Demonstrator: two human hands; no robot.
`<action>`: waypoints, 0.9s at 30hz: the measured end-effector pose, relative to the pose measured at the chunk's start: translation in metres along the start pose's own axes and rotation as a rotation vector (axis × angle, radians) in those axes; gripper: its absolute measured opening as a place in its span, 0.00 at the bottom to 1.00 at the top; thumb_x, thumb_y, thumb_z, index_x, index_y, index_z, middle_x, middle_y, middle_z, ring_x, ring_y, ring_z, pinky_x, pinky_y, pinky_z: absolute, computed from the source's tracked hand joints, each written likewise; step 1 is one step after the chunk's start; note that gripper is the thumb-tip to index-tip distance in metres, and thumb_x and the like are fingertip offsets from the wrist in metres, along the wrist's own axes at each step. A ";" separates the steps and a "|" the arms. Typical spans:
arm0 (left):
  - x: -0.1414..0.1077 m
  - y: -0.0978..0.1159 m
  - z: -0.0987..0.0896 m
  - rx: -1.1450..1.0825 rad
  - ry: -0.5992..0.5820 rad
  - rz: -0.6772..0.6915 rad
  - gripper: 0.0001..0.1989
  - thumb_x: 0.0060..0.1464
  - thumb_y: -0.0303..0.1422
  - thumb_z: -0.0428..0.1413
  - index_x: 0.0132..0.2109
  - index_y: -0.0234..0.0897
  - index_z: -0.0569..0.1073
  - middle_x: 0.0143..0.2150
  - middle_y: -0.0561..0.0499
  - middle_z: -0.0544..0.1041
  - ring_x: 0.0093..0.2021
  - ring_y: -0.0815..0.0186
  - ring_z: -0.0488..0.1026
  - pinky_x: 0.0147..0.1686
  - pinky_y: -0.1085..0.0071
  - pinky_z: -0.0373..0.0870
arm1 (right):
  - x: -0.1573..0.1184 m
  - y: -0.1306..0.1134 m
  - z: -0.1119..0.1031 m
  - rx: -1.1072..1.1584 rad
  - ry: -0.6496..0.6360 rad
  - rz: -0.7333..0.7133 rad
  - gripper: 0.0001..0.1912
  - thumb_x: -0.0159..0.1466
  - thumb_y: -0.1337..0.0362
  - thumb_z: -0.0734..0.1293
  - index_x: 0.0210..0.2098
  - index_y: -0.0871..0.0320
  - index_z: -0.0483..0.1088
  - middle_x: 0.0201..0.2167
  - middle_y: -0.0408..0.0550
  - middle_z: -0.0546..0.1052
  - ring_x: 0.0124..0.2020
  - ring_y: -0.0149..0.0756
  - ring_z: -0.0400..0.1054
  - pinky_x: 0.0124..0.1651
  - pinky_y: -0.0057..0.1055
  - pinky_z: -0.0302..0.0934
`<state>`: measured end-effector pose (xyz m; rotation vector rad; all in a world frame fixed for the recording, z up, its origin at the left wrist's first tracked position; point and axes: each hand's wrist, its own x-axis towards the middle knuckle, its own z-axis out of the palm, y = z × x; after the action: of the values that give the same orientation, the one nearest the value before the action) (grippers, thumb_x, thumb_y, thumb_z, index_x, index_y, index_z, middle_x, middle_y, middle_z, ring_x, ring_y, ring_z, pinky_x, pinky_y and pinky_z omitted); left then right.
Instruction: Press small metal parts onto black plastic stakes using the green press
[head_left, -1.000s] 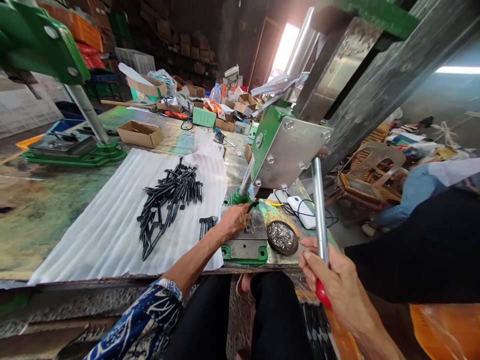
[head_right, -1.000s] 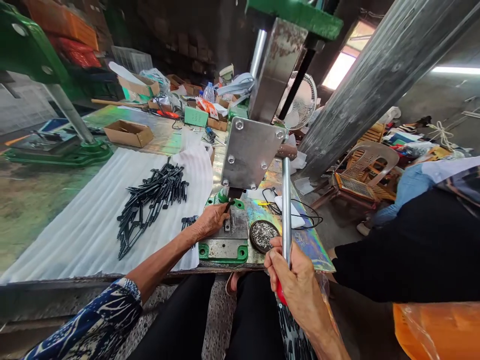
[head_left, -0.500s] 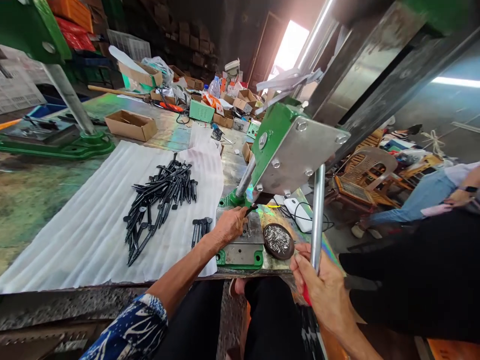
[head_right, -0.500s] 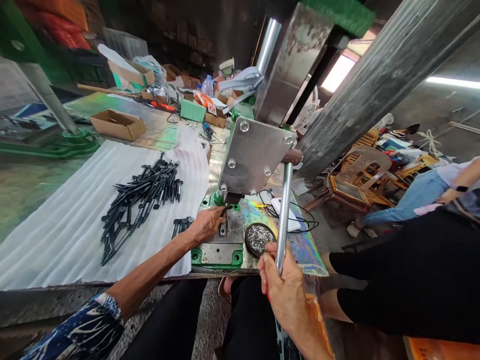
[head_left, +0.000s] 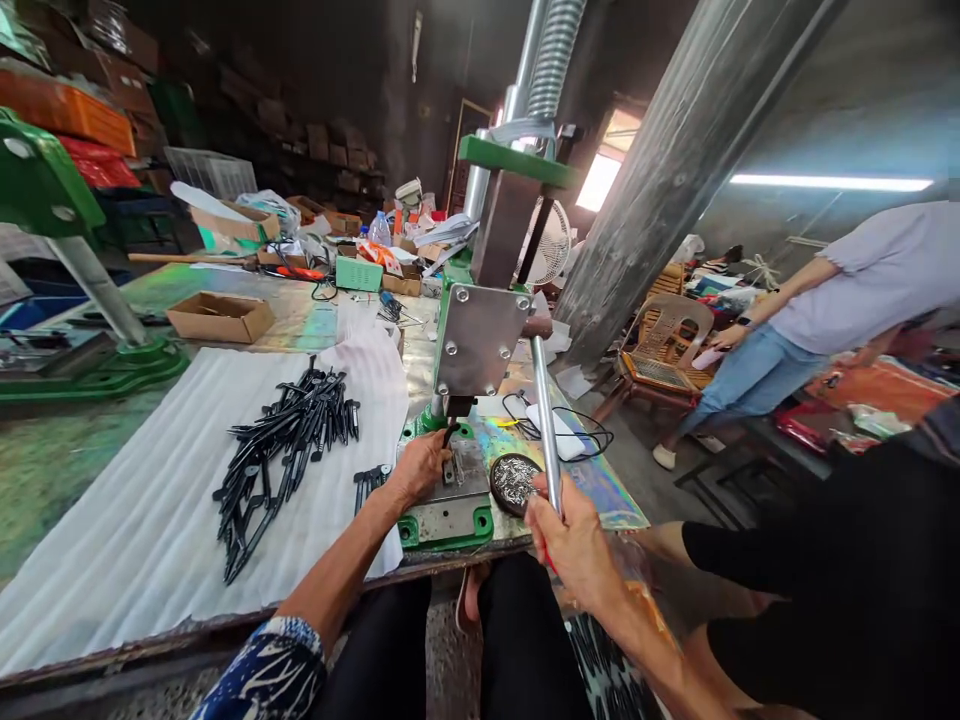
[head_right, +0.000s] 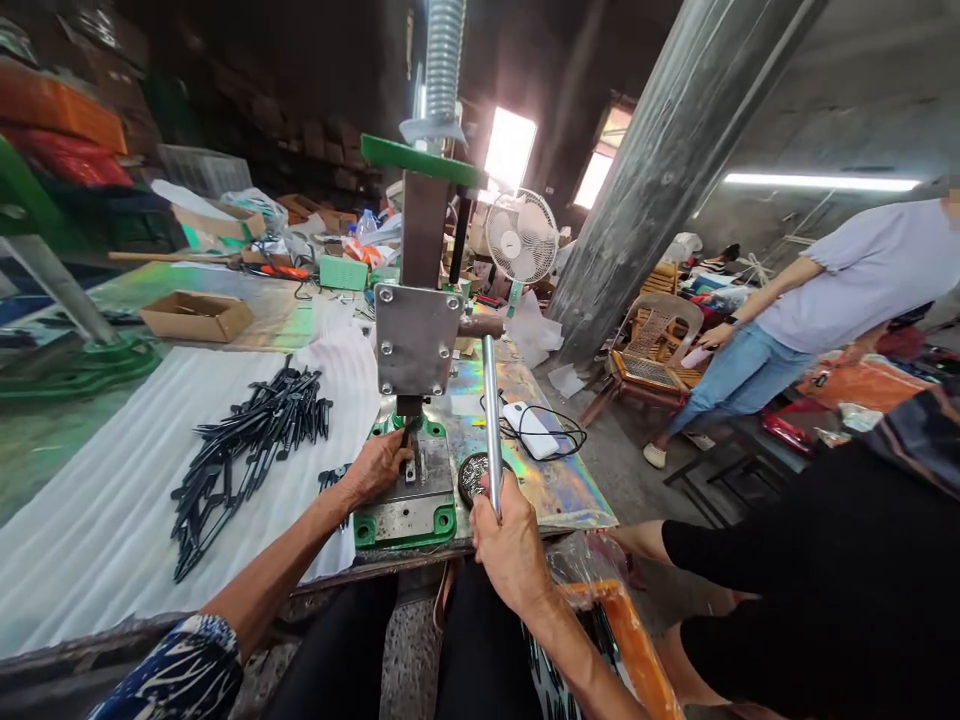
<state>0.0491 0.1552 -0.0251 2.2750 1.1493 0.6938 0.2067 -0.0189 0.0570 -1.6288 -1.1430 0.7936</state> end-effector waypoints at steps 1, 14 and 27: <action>0.000 -0.001 0.001 -0.004 0.000 0.002 0.05 0.54 0.25 0.48 0.36 0.36 0.68 0.32 0.48 0.73 0.33 0.64 0.70 0.35 0.70 0.64 | -0.005 -0.007 -0.006 -0.021 -0.017 0.012 0.13 0.60 0.57 0.59 0.41 0.56 0.59 0.21 0.38 0.65 0.15 0.31 0.58 0.15 0.25 0.55; 0.004 -0.017 0.010 0.023 0.024 0.067 0.07 0.55 0.26 0.45 0.38 0.36 0.67 0.34 0.44 0.74 0.35 0.61 0.72 0.37 0.67 0.67 | -0.025 -0.045 -0.027 -0.146 -0.061 -0.022 0.12 0.65 0.54 0.56 0.33 0.55 0.59 0.23 0.40 0.65 0.20 0.29 0.58 0.20 0.25 0.54; 0.001 -0.013 0.005 -0.060 0.075 0.043 0.04 0.53 0.29 0.44 0.33 0.41 0.61 0.34 0.46 0.75 0.36 0.60 0.74 0.40 0.65 0.69 | -0.024 -0.043 -0.026 0.031 -0.099 0.084 0.14 0.62 0.50 0.58 0.36 0.54 0.59 0.26 0.43 0.67 0.17 0.28 0.55 0.15 0.24 0.54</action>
<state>0.0453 0.1619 -0.0361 2.2462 1.1013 0.8255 0.2078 -0.0456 0.1059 -1.6361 -1.1313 0.9505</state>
